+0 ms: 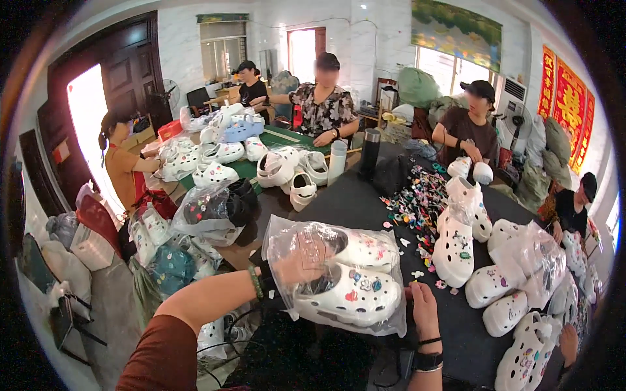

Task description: Attaching decorative charms to white rubber clogs at an assembly table.

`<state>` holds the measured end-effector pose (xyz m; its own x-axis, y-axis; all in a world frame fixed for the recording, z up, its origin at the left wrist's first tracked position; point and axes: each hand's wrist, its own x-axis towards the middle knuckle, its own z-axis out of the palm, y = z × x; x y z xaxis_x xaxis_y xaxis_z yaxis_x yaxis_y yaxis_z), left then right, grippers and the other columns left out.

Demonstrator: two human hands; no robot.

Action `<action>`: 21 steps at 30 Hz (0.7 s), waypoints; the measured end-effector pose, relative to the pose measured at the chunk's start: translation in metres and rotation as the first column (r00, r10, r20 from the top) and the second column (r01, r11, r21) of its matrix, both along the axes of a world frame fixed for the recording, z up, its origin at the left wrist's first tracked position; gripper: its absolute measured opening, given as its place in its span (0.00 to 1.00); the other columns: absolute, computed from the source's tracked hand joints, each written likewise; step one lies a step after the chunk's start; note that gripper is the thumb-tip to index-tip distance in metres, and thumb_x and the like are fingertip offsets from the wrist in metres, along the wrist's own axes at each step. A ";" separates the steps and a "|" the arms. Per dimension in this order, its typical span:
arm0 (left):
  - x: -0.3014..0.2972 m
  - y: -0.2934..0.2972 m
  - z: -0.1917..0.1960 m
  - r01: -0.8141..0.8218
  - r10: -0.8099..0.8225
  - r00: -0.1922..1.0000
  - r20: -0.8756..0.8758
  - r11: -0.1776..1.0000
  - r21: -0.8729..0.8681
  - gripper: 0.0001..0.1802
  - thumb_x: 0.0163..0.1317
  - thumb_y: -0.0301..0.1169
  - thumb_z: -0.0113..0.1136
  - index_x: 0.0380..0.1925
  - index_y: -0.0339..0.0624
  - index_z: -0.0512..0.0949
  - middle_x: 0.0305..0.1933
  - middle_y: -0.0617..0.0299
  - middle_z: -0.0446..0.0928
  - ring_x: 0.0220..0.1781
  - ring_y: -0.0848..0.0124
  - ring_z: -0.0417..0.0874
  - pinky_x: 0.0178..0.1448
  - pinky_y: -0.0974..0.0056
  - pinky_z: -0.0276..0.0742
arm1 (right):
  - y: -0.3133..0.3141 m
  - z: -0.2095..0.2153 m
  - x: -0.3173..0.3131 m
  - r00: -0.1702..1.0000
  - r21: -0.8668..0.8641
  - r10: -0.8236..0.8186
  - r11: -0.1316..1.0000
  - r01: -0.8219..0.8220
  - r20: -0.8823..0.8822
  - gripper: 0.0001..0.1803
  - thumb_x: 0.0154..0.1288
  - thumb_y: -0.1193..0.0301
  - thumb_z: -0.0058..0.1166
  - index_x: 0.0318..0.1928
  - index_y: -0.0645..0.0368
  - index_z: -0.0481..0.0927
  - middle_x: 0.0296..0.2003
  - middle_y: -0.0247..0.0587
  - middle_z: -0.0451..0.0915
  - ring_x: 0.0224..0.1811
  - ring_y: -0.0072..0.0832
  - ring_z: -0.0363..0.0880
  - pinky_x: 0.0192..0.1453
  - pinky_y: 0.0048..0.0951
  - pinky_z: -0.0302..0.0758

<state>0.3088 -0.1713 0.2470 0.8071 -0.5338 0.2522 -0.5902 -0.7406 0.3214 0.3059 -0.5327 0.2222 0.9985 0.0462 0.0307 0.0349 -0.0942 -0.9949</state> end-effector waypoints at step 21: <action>-0.128 -0.004 0.096 0.058 -0.168 0.869 0.466 0.969 0.240 0.17 0.56 0.33 0.55 0.46 0.42 0.76 0.42 0.61 0.72 0.51 0.60 0.73 0.66 0.34 0.57 | 0.034 0.047 -0.036 0.981 0.607 0.178 0.789 -0.097 -0.074 0.20 0.78 0.63 0.43 0.57 0.66 0.74 0.54 0.42 0.79 0.54 0.27 0.78 0.60 0.32 0.74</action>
<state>0.1807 -0.1754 0.3429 0.5457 -0.6985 0.4630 -0.7141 -0.6767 -0.1793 0.2703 -0.4984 0.2688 0.9804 0.1960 -0.0220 -0.1224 0.5169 -0.8472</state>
